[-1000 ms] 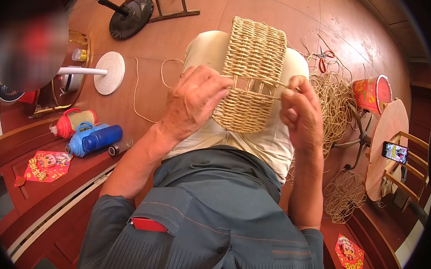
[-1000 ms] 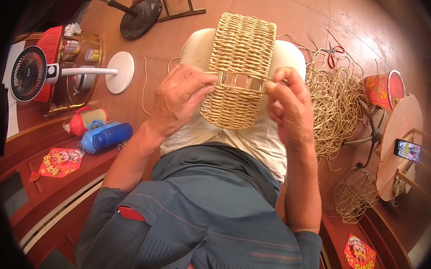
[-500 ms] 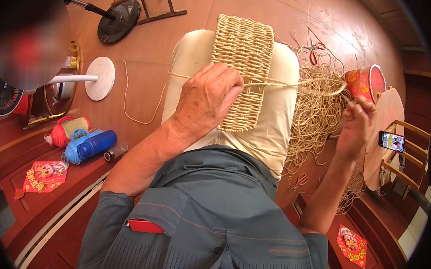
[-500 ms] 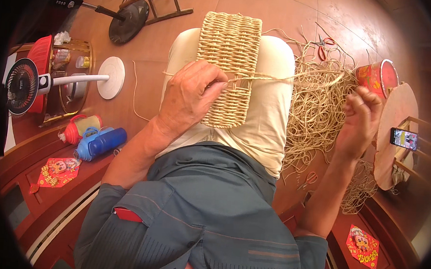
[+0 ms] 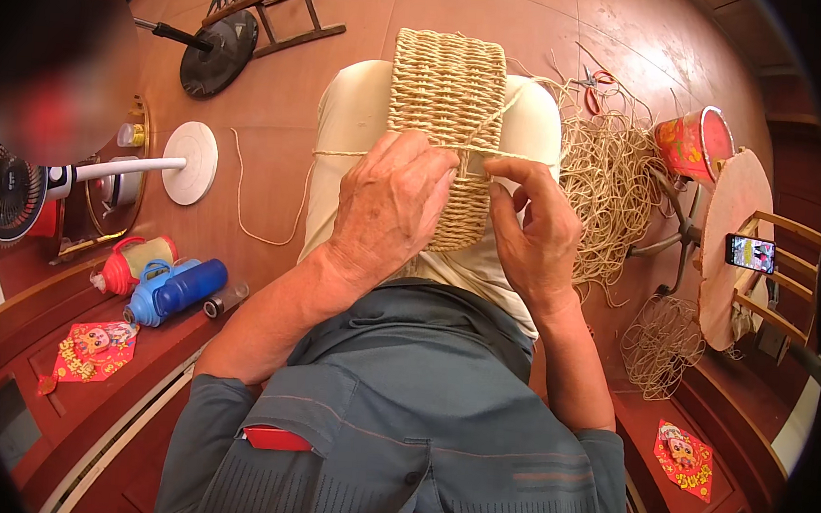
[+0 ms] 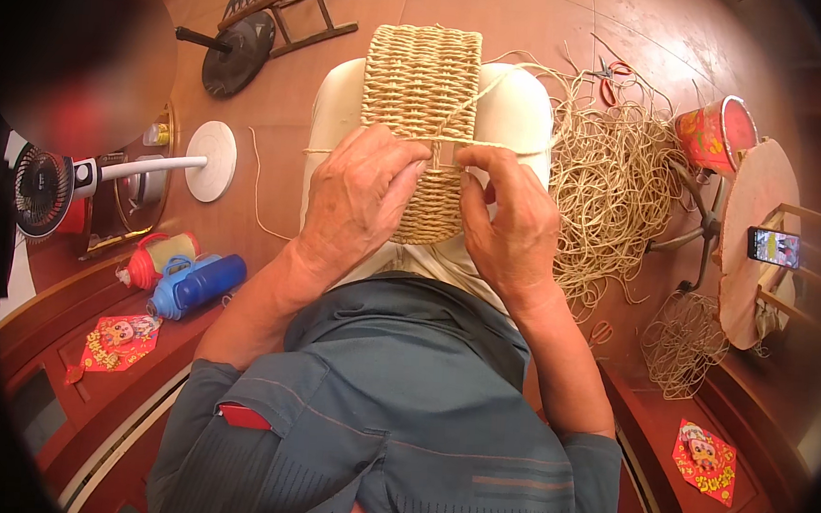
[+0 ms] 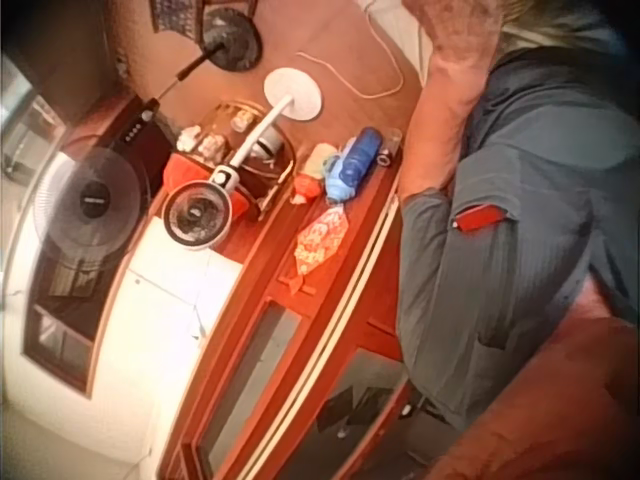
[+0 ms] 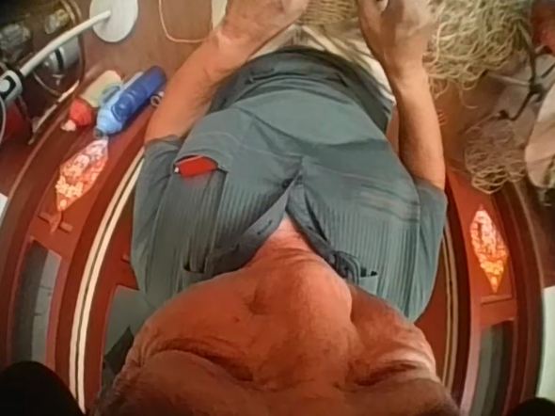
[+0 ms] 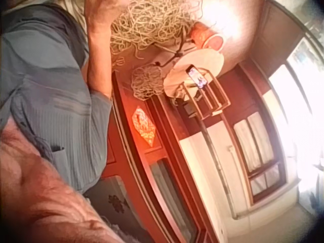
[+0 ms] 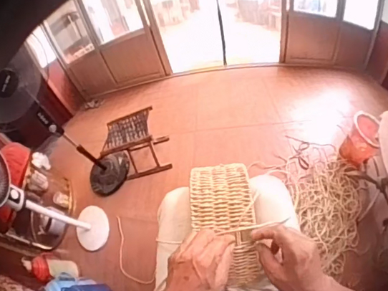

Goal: The person is weaving a basket or mat using long strands of plant fiber.

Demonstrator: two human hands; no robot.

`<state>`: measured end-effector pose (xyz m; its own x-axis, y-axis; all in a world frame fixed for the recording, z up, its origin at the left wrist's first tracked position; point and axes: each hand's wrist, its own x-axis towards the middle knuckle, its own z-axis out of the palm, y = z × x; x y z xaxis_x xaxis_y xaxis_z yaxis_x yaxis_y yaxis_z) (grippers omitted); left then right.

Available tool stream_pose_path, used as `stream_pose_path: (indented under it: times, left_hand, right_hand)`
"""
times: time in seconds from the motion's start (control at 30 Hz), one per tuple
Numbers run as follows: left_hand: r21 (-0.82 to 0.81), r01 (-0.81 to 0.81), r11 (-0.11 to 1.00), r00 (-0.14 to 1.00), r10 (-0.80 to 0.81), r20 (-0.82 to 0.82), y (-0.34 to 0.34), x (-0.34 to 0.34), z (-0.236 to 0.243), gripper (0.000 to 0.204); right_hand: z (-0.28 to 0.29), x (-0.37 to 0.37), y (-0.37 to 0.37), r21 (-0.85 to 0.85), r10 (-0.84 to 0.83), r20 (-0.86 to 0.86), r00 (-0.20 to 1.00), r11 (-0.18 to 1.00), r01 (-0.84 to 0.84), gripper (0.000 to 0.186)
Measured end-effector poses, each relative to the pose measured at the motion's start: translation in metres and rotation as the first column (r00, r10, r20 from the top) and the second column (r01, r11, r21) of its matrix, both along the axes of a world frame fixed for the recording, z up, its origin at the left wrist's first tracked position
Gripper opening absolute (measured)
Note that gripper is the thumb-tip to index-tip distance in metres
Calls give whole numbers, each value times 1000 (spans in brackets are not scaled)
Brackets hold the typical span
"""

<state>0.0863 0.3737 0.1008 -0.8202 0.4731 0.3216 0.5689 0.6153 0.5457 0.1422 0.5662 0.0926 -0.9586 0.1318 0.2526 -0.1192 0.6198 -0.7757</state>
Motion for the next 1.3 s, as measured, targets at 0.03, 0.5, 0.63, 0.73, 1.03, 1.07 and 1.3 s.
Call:
stream_pose_path:
  times: [0.03, 0.5, 0.63, 0.73, 1.03, 1.07, 1.3]
  left_hand:
    - [-13, 6, 1000, 1000, -5, 28, 0, 2, 0, 14]
    - [288, -21, 957, 436, -250, 864, -5, -24, 12, 49]
    - [165, 89, 982, 708, -179, 683, -7, -18, 5, 45]
    - [-254, 121, 960, 908, -4, 419, 0, -4, 14, 39]
    - [103, 126, 987, 800, -163, 578, -18, -21, -5, 32]
    - [129, 124, 984, 729, -178, 661, -22, -24, -6, 34]
    - [137, 100, 986, 687, -167, 707, -17, -41, 15, 37]
  right_hand:
    - [-1, -1, -1, 17, 24, 9, 1000, 1000, -25, 26]
    - [1, -35, -6, -26, 59, 183, 981, 998, -55, 53]
    - [6, -39, -11, 59, 47, 173, 984, 997, -58, 56]
    - [-4, -30, -17, 170, 57, -4, 998, 984, -55, 51]
    - [-41, -4, -8, -804, 69, 260, 963, 568, 176, 18]
    - [-38, -6, -8, -759, 68, 314, 947, 617, 207, 18]
    - [-19, -23, -2, -830, 144, 240, 960, 543, 126, 22]
